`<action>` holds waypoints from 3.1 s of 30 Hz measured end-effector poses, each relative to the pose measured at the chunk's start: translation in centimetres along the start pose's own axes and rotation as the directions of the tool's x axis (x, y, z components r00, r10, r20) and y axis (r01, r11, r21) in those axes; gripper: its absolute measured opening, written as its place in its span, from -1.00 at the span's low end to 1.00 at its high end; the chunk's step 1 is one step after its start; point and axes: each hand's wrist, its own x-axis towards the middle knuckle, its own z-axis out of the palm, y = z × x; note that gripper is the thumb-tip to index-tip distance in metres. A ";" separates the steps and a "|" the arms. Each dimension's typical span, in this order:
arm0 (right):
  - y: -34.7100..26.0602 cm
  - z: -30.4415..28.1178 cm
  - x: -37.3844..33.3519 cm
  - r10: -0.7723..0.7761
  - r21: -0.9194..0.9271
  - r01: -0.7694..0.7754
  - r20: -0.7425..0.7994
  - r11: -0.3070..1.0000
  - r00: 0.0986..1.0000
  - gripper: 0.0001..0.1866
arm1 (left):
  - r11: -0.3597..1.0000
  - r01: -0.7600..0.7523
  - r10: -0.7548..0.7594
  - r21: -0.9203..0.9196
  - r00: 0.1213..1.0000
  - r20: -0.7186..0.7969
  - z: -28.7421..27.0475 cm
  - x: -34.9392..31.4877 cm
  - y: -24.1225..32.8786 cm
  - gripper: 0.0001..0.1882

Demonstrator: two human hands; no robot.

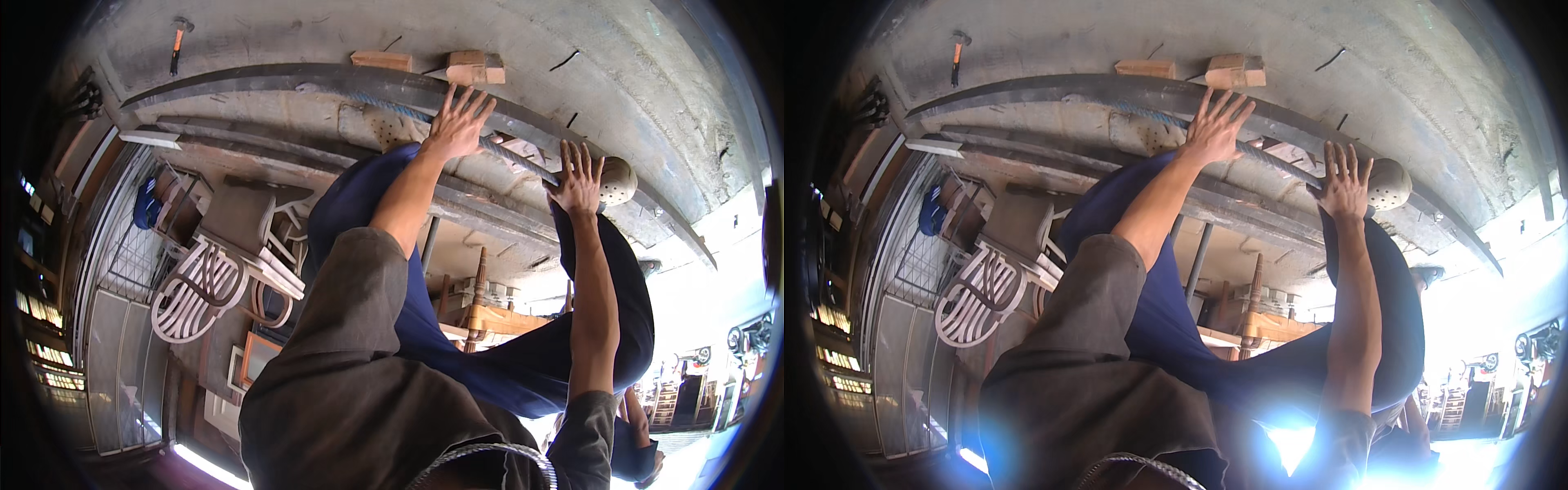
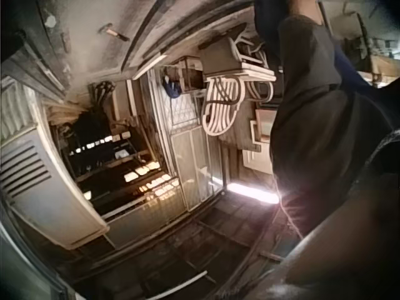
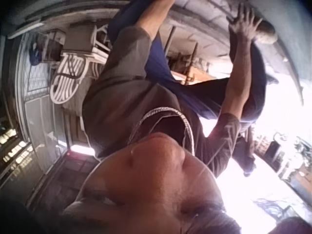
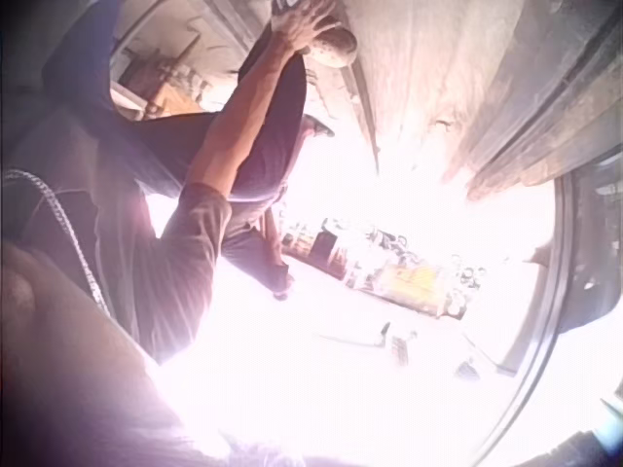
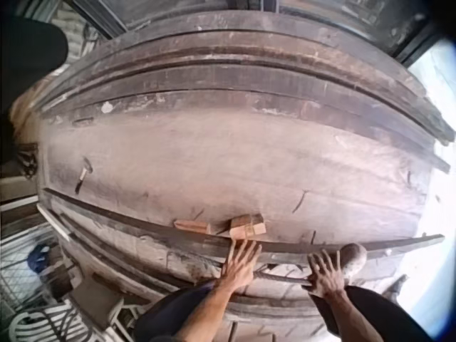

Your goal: The person hammers a long metal bar on the floor using a hammer, then uses a crowbar to pry and adjust the bar. The person remains seated on the floor during the task.

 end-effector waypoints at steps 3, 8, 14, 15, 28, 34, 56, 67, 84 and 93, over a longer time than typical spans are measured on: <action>0.2 0.3 0.5 -0.037 0.003 0.037 -0.022 0.999 0.999 0.19 | 1.000 0.024 -0.024 -0.012 0.999 -0.025 0.4 -0.4 0.0 0.14; 0.6 1.5 1.0 -0.046 0.038 0.046 0.002 0.998 0.999 0.22 | 1.000 0.003 -0.003 0.018 0.999 -0.036 -0.1 0.3 0.6 0.15; 0.3 0.4 0.9 -0.041 0.031 0.041 -0.009 0.999 0.999 0.24 | 0.997 0.019 -0.025 -0.076 0.997 -0.074 0.3 -0.1 0.3 0.12; 0.6 -0.1 1.3 -0.029 0.005 0.028 0.032 1.000 0.999 0.22 | 1.000 0.000 0.001 0.016 0.999 -0.047 0.6 0.0 0.1 0.08; 1.5 -1.5 3.6 0.002 -0.093 0.013 0.161 0.996 0.987 0.24 | 0.996 0.049 -0.040 0.076 0.992 -0.118 0.1 1.5 0.3 0.15; 1.3 -0.5 3.2 -0.065 0.049 0.055 0.229 0.997 0.971 0.17 | 0.999 0.026 -0.023 0.048 0.998 -0.055 1.3 0.8 0.0 0.04; 1.2 2.6 4.0 -0.045 0.045 0.042 0.082 0.998 0.996 0.16 | 0.988 -0.043 0.063 0.149 0.989 -0.131 1.0 1.2 -0.3 -0.17; 1.8 2.2 5.0 0.000 -0.080 0.017 0.213 0.997 0.977 0.14 | 1.000 0.008 -0.006 0.023 0.997 -0.073 1.9 2.3 -0.3 -0.04; 2.2 2.0 5.6 -0.006 0.030 0.000 0.172 1.000 0.985 0.04 | 0.996 0.091 -0.090 -0.010 0.995 0.036 2.4 2.4 -0.4 -0.10; 2.5 3.0 5.9 -0.035 0.049 0.028 0.149 0.998 0.988 0.09 | 0.999 0.048 -0.048 -0.014 0.999 -0.018 1.5 2.1 0.0 -0.20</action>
